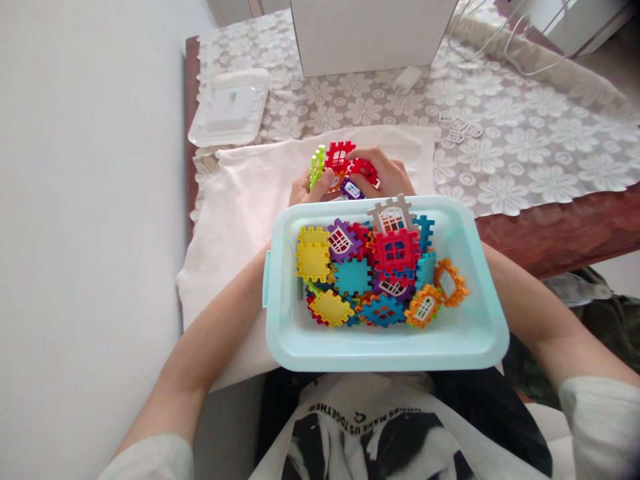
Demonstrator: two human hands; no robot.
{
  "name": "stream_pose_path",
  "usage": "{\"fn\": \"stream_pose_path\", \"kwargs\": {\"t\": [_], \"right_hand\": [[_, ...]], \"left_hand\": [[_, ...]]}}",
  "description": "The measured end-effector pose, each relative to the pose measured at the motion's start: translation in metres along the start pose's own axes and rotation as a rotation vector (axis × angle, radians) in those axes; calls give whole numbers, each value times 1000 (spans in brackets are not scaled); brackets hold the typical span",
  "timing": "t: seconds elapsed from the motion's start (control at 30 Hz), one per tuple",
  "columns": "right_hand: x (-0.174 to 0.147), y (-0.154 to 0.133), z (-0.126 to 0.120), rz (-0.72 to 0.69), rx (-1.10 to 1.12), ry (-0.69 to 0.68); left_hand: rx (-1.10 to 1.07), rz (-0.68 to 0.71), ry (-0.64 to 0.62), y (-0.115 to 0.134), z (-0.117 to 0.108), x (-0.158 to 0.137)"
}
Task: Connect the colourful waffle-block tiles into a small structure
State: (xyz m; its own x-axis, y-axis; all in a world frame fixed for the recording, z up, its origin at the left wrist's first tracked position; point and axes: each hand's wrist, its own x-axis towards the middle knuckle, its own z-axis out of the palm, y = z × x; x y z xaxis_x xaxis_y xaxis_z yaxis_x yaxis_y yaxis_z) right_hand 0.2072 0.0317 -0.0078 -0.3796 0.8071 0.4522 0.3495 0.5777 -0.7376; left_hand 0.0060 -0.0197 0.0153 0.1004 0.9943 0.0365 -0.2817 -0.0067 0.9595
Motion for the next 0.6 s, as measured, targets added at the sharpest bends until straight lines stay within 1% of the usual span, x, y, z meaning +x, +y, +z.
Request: {"fn": "stream_pose_path", "kwargs": {"t": [0.13, 0.23, 0.33, 0.5, 0.6], "right_hand": [[2, 3, 1, 28, -8, -5], [5, 6, 3, 48, 21, 4], [6, 8, 3, 38, 42, -16], [8, 13, 2, 35, 39, -16], [7, 15, 3, 35, 40, -15]], "left_hand": [[46, -14, -25, -8, -7, 6], [18, 3, 9, -18, -11, 13], [7, 6, -5, -23, -14, 17], [15, 12, -5, -18, -9, 11], [30, -12, 1, -12, -5, 6]]}}
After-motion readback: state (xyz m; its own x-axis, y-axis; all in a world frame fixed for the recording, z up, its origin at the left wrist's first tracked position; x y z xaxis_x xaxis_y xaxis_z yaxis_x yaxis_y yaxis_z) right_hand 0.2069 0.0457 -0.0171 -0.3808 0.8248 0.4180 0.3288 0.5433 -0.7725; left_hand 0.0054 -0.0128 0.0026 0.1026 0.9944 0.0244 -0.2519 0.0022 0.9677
